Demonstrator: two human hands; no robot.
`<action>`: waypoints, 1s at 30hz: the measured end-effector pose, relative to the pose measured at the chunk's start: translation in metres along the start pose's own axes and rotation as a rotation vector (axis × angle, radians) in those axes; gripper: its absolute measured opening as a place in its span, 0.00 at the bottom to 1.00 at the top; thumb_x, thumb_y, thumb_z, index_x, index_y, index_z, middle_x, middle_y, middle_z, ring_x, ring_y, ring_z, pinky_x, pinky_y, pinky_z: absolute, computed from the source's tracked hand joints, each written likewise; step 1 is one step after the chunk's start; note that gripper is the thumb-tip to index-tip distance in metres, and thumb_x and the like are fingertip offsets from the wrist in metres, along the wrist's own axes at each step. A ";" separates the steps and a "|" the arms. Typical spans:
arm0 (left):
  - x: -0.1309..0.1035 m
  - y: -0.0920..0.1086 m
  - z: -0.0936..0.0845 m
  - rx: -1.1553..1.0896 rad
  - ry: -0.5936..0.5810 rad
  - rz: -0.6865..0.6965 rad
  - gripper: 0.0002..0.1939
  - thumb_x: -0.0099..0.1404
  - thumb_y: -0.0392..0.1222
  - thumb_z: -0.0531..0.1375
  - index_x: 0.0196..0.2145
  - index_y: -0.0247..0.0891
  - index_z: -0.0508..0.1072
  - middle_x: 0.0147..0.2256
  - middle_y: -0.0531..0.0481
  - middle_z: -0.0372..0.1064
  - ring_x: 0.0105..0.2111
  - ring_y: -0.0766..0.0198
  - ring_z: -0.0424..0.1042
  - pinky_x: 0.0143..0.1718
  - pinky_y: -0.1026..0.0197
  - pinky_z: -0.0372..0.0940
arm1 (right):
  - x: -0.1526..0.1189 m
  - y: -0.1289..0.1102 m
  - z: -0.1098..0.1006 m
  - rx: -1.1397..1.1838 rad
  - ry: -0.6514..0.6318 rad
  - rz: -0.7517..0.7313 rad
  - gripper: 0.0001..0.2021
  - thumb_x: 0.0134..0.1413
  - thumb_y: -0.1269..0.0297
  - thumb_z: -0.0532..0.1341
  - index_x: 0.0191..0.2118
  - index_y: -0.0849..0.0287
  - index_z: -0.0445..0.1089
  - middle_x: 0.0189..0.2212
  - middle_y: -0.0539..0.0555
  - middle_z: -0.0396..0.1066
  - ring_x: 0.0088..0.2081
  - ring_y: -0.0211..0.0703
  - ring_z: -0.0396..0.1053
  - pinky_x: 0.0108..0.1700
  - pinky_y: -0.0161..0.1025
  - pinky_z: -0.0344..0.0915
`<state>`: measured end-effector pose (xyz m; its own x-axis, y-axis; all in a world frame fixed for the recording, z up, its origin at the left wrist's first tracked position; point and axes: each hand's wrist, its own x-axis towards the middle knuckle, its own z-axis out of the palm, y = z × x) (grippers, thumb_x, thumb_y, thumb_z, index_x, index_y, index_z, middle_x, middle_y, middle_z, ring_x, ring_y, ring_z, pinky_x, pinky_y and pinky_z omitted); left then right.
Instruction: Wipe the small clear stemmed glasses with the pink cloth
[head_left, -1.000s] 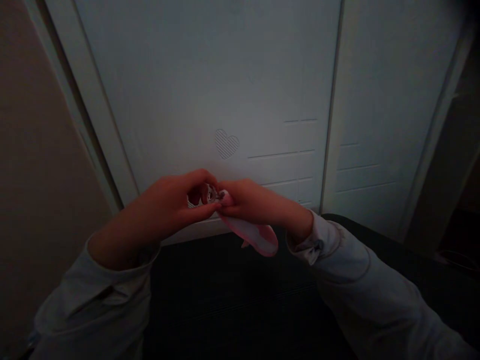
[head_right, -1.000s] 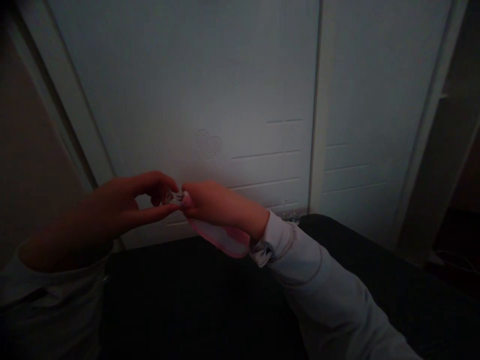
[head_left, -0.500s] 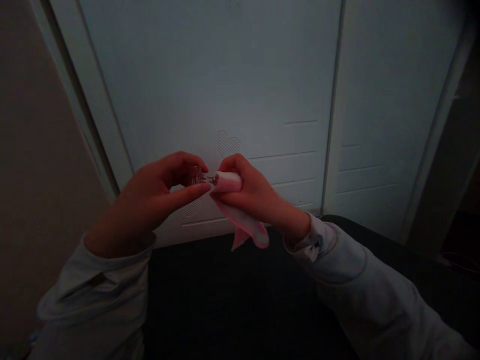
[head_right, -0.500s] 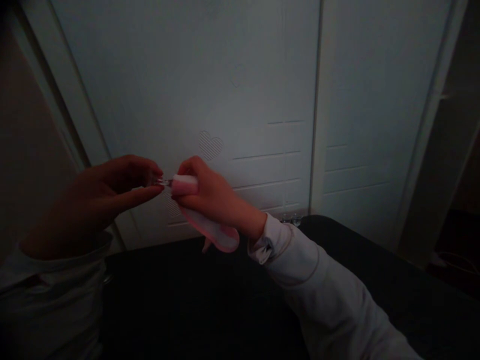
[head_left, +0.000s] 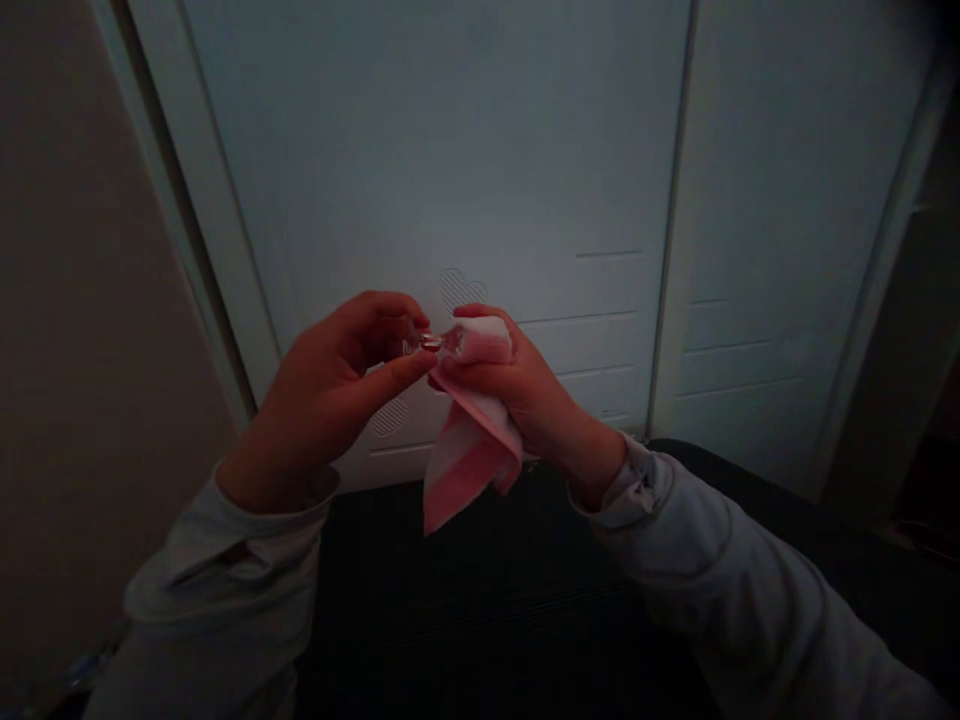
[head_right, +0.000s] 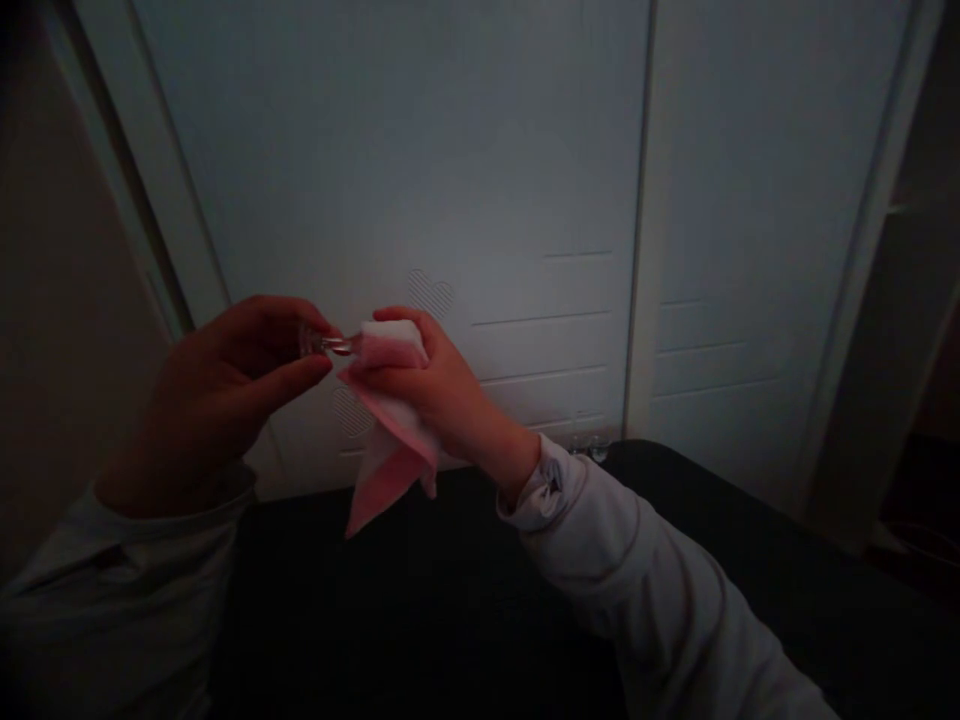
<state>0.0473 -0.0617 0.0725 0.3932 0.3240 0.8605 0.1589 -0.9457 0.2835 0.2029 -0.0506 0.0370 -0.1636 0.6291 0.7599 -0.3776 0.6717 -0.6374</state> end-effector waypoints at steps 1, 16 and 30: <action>0.000 -0.001 0.001 -0.021 0.011 0.004 0.09 0.53 0.38 0.62 0.34 0.40 0.68 0.28 0.55 0.65 0.27 0.69 0.65 0.28 0.66 0.61 | 0.001 0.001 0.001 0.052 -0.026 0.026 0.16 0.39 0.69 0.64 0.38 0.55 0.62 0.29 0.46 0.66 0.30 0.36 0.66 0.35 0.35 0.65; 0.000 0.004 -0.003 0.312 -0.108 -0.055 0.12 0.56 0.45 0.59 0.38 0.40 0.67 0.28 0.54 0.66 0.28 0.67 0.66 0.29 0.65 0.61 | 0.010 0.001 -0.021 -0.432 -0.236 0.081 0.02 0.42 0.71 0.57 0.26 0.60 0.65 0.23 0.46 0.63 0.26 0.35 0.60 0.32 0.35 0.58; 0.003 0.001 -0.003 0.545 -0.290 -0.102 0.12 0.58 0.46 0.54 0.37 0.38 0.66 0.22 0.56 0.62 0.22 0.68 0.62 0.23 0.66 0.55 | 0.014 -0.009 -0.018 -1.222 -0.174 -0.126 0.08 0.49 0.64 0.55 0.28 0.61 0.69 0.25 0.52 0.70 0.27 0.39 0.65 0.28 0.34 0.54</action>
<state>0.0458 -0.0621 0.0770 0.5693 0.4776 0.6691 0.6173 -0.7859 0.0358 0.2206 -0.0409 0.0513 -0.3414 0.5365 0.7718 0.6819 0.7065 -0.1894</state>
